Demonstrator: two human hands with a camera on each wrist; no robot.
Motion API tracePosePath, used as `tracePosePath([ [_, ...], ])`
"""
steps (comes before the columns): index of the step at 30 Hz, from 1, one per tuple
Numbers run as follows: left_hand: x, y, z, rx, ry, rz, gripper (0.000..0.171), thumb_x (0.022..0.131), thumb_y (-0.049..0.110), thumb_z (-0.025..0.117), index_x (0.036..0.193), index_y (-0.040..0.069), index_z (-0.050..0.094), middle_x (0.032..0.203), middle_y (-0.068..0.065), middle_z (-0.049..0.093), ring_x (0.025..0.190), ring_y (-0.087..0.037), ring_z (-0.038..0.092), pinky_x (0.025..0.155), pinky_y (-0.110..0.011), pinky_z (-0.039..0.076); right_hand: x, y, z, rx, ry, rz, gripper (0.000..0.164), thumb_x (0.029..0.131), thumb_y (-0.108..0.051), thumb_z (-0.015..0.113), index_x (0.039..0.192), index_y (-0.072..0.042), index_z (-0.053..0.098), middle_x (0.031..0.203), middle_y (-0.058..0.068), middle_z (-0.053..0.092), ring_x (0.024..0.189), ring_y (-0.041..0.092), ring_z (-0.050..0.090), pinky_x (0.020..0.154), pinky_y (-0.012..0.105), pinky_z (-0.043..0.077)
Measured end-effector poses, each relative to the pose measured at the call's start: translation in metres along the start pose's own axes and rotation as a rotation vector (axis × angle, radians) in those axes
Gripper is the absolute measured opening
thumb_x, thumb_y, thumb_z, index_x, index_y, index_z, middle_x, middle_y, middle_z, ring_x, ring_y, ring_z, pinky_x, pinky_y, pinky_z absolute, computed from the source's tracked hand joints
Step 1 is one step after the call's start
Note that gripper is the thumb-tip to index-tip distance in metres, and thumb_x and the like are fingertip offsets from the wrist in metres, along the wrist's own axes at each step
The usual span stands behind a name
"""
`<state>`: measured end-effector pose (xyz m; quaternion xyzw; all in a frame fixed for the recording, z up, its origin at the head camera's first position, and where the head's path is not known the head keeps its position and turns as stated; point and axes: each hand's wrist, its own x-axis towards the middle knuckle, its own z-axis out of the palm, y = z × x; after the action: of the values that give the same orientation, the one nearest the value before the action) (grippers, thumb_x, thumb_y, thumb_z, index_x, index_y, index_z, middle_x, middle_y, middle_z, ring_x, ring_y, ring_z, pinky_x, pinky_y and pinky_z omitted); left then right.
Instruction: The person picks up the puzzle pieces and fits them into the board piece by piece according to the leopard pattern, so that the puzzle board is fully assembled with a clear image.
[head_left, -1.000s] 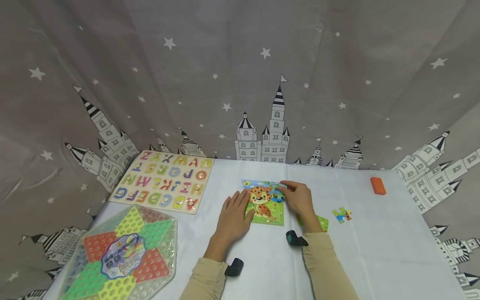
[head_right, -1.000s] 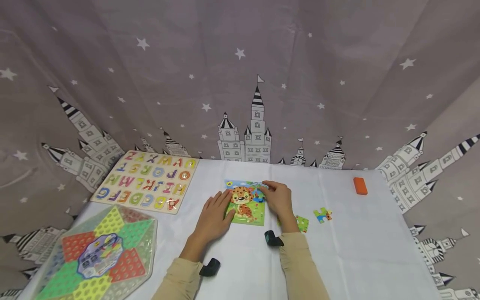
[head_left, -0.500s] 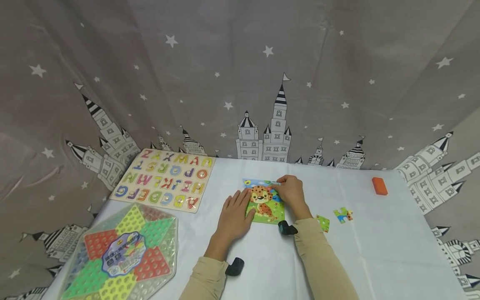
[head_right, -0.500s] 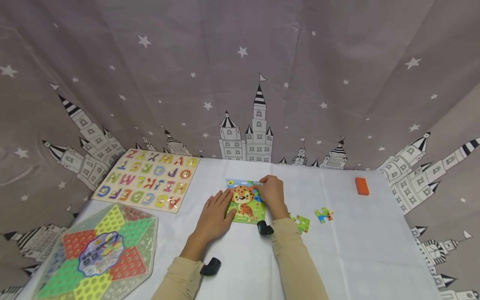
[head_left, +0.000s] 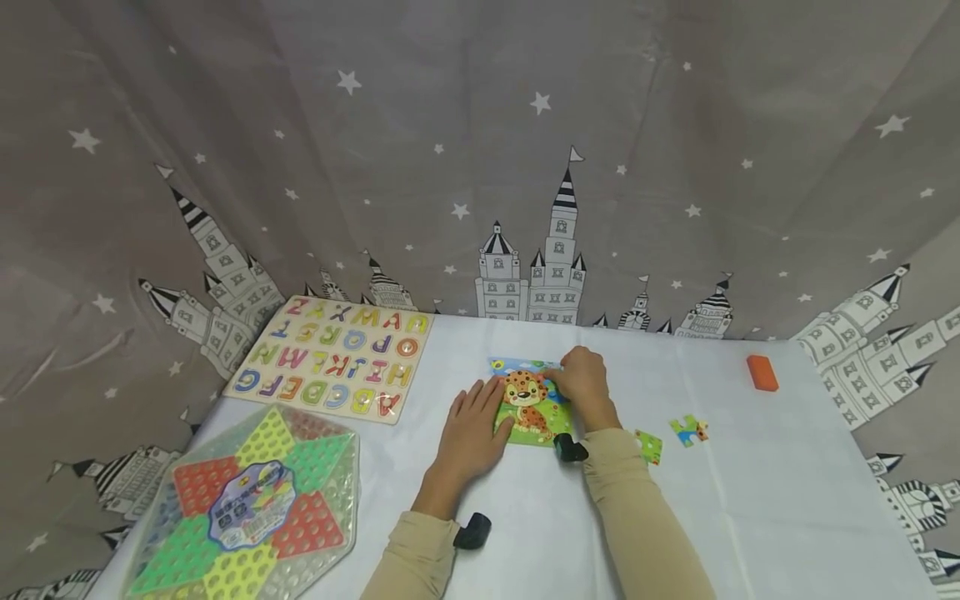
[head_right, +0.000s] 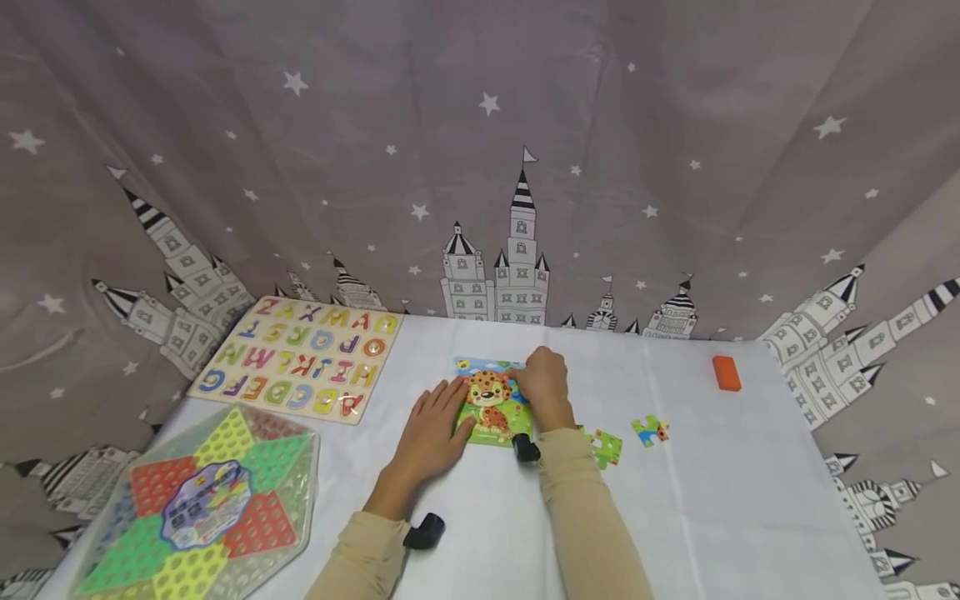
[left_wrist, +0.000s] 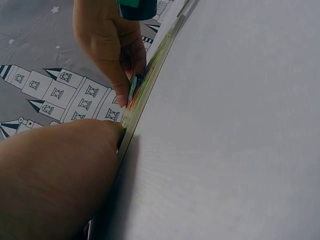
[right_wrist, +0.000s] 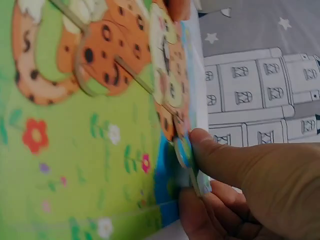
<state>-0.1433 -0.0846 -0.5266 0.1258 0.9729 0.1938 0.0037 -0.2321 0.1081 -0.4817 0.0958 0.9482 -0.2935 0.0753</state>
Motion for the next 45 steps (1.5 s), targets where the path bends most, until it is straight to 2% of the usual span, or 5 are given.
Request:
tracePosePath([
  [16, 0.002, -0.001, -0.001, 0.004, -0.007, -0.003, 0.065, 0.105, 0.045, 0.046, 0.161, 0.015, 0.032, 0.169, -0.003, 0.031, 0.157, -0.03, 0.026, 0.129, -0.051, 0.02, 0.006, 0.014, 0.004, 0.064, 0.053, -0.027, 0.044, 0.079, -0.043, 0.088, 0.089, -0.004, 0.07, 0.095, 0.012, 0.071, 0.089, 0.027, 0.064, 0.08, 0.041, 0.057],
  [25, 0.003, 0.004, -0.001, -0.015, 0.001, 0.01, 0.064, 0.105, 0.043, 0.047, 0.161, 0.013, 0.033, 0.168, -0.005, 0.031, 0.157, -0.031, 0.025, 0.129, -0.052, 0.019, -0.006, 0.033, -0.004, 0.182, 0.06, -0.071, 0.025, 0.091, -0.029, 0.077, 0.096, -0.006, 0.071, 0.087, 0.008, 0.07, 0.08, 0.021, 0.062, 0.071, 0.031, 0.05],
  [31, -0.001, 0.002, 0.0, -0.014, -0.005, -0.009, 0.064, 0.105, 0.042, 0.048, 0.16, 0.012, 0.035, 0.168, -0.006, 0.032, 0.157, -0.032, 0.026, 0.129, -0.053, 0.019, -0.029, 0.085, -0.034, 0.187, 0.103, -0.063, 0.029, 0.098, -0.033, 0.067, 0.109, -0.006, 0.072, 0.099, 0.011, 0.071, 0.089, 0.022, 0.063, 0.076, 0.03, 0.048],
  [38, 0.002, 0.0, -0.002, -0.006, -0.006, -0.014, 0.064, 0.105, 0.042, 0.047, 0.16, 0.012, 0.034, 0.168, -0.006, 0.031, 0.157, -0.032, 0.025, 0.129, -0.052, 0.018, -0.06, 0.165, -0.077, 0.121, 0.163, 0.074, 0.042, 0.099, -0.035, 0.065, 0.123, 0.0, 0.065, 0.11, 0.019, 0.067, 0.099, 0.03, 0.06, 0.08, 0.038, 0.047],
  [45, 0.006, 0.001, 0.0, -0.016, -0.026, -0.022, 0.065, 0.105, 0.043, 0.048, 0.161, 0.014, 0.032, 0.169, -0.005, 0.029, 0.157, -0.031, 0.024, 0.13, -0.053, 0.017, -0.078, 0.19, -0.088, 0.02, 0.108, 0.11, 0.081, 0.086, -0.041, 0.079, 0.139, 0.013, 0.049, 0.129, 0.034, 0.054, 0.119, 0.047, 0.051, 0.103, 0.061, 0.046],
])
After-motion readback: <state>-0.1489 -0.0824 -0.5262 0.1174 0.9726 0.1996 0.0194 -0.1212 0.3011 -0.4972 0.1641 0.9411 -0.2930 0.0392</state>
